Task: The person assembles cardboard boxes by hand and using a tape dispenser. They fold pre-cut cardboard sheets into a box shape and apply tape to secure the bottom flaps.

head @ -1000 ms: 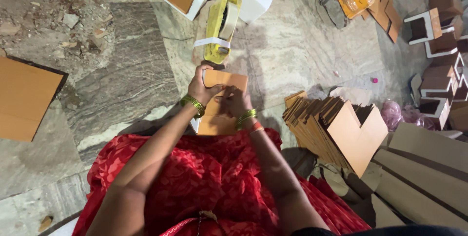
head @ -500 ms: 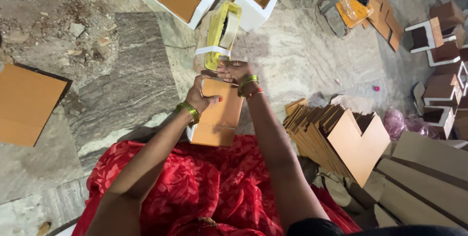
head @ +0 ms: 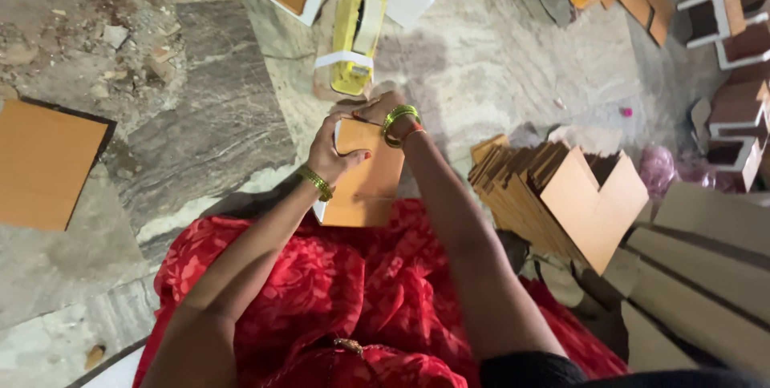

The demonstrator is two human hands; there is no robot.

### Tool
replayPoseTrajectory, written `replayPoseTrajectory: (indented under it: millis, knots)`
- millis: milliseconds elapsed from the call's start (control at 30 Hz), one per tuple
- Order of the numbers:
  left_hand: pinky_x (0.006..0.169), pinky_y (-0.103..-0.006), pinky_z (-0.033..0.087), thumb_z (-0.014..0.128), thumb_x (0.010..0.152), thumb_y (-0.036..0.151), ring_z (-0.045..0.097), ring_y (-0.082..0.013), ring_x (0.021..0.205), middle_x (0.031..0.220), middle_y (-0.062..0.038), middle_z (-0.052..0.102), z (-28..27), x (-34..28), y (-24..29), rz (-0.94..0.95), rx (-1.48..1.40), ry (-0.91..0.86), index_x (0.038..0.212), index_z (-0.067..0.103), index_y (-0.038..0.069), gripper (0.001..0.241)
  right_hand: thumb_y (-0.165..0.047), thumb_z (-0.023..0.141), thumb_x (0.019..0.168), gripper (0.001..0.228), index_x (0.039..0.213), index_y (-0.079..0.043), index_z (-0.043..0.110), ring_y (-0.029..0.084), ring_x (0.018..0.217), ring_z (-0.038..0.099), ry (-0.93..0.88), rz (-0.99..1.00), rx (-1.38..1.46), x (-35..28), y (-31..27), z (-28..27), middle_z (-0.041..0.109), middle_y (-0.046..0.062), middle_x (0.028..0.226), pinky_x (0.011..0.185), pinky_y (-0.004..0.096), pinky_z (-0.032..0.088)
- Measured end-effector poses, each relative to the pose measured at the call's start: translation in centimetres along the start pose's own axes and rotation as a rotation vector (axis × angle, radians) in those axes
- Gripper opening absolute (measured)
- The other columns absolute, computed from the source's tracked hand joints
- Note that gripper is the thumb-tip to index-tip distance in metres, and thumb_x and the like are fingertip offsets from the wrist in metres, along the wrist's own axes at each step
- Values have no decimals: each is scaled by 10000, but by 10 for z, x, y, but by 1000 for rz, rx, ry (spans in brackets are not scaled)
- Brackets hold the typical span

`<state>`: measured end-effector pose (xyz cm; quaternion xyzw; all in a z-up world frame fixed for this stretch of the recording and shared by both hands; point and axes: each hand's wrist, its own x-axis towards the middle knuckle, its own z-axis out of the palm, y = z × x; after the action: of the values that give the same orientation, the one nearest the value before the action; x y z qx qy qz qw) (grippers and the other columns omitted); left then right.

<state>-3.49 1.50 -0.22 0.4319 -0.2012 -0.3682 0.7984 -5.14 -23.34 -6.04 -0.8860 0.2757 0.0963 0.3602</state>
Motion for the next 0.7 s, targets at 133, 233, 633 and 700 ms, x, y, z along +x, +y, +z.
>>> replayPoseTrajectory:
  millis: [133,233,633,700]
  knots:
    - [1006,-439,506,921,697,102,613,-298,1169,1222,-143,629,6,-29,25,352,674,-81,1294,524,61,718,-441,847,779,426,995,-78,783,245,932,718,-57,42,155,-39,46,2,787,128,996,818,366,576]
    - [1024,-401,501,902,724,246,621,-274,1213,1273,-121,632,13,-42,41,170,734,-178,1348,538,113,734,-510,840,794,469,1026,-114,744,329,1026,693,78,146,39,-74,62,-2,726,175,1093,882,407,576]
    - [1167,-477,405,923,715,337,541,-320,1338,1425,-80,614,9,-46,27,452,866,-431,1309,544,148,730,-396,787,856,735,1474,-131,489,277,1250,523,196,-271,636,-152,40,0,621,148,1315,1097,416,455]
    - [1161,-458,427,943,720,422,532,-304,1339,1369,-85,589,0,-41,2,430,961,-440,1331,542,170,774,-331,790,861,724,1494,-146,492,193,1105,622,73,125,689,-148,34,-13,695,93,1195,1001,370,530]
